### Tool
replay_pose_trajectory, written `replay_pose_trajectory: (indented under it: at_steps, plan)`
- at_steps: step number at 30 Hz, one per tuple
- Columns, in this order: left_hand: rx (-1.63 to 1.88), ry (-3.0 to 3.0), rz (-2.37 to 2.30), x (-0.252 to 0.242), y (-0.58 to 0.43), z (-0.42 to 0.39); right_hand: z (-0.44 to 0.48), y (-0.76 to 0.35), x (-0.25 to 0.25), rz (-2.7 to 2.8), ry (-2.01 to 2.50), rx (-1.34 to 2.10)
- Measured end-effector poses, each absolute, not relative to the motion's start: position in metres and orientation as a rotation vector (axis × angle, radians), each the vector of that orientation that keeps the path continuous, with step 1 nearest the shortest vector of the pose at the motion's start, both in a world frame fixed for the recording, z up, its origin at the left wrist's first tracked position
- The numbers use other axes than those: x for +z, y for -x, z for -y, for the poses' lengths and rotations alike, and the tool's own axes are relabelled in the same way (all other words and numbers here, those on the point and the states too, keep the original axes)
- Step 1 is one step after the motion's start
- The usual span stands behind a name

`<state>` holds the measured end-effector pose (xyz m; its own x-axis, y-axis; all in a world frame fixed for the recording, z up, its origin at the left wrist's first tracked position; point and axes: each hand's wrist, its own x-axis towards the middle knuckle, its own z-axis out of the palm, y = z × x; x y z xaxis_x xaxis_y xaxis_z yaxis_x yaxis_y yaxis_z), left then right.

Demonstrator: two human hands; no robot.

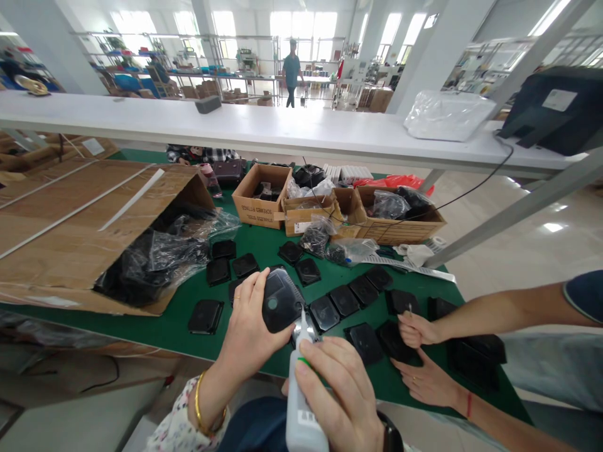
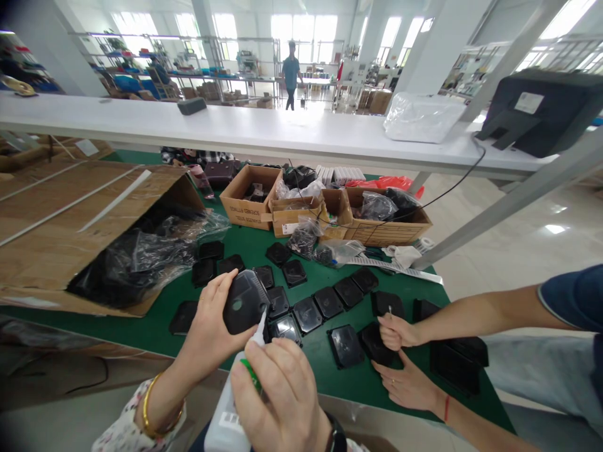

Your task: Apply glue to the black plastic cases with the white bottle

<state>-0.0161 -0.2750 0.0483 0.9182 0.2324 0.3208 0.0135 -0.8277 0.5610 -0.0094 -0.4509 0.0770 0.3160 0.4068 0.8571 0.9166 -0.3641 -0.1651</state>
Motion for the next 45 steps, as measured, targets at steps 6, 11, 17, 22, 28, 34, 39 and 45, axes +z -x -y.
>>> replay_pose_trajectory:
  at_steps: [6,11,17,22,28,34,39,45]
  plan:
    - [0.385,-2.376,-0.203,0.052,0.018,0.274,0.46,0.007,0.075,1.08,1.812,-0.891]
    - [0.384,-2.325,-0.184,0.054,0.018,0.274,0.464,0.005,0.073,0.952,1.722,-0.788]
    - [0.359,-2.335,-0.169,0.051,0.019,0.273,0.461,0.004,0.075,0.694,1.615,-0.64]
    - [0.365,-2.349,-0.167,0.05,0.019,0.272,0.46,0.002,0.075,0.54,1.568,-0.543]
    - [0.34,-2.362,-0.15,0.048,0.018,0.272,0.459,-0.001,0.071,0.486,1.527,-0.556]
    - [0.296,-2.352,-0.123,0.049,0.015,0.272,0.458,-0.002,0.066,0.445,1.498,-0.6]
    - [0.278,-2.37,-0.075,0.048,0.014,0.268,0.464,-0.01,0.069,0.392,1.457,-0.433]
    - [0.243,-2.427,-0.01,0.038,0.015,0.265,0.474,-0.037,0.078,0.39,1.449,-0.072]
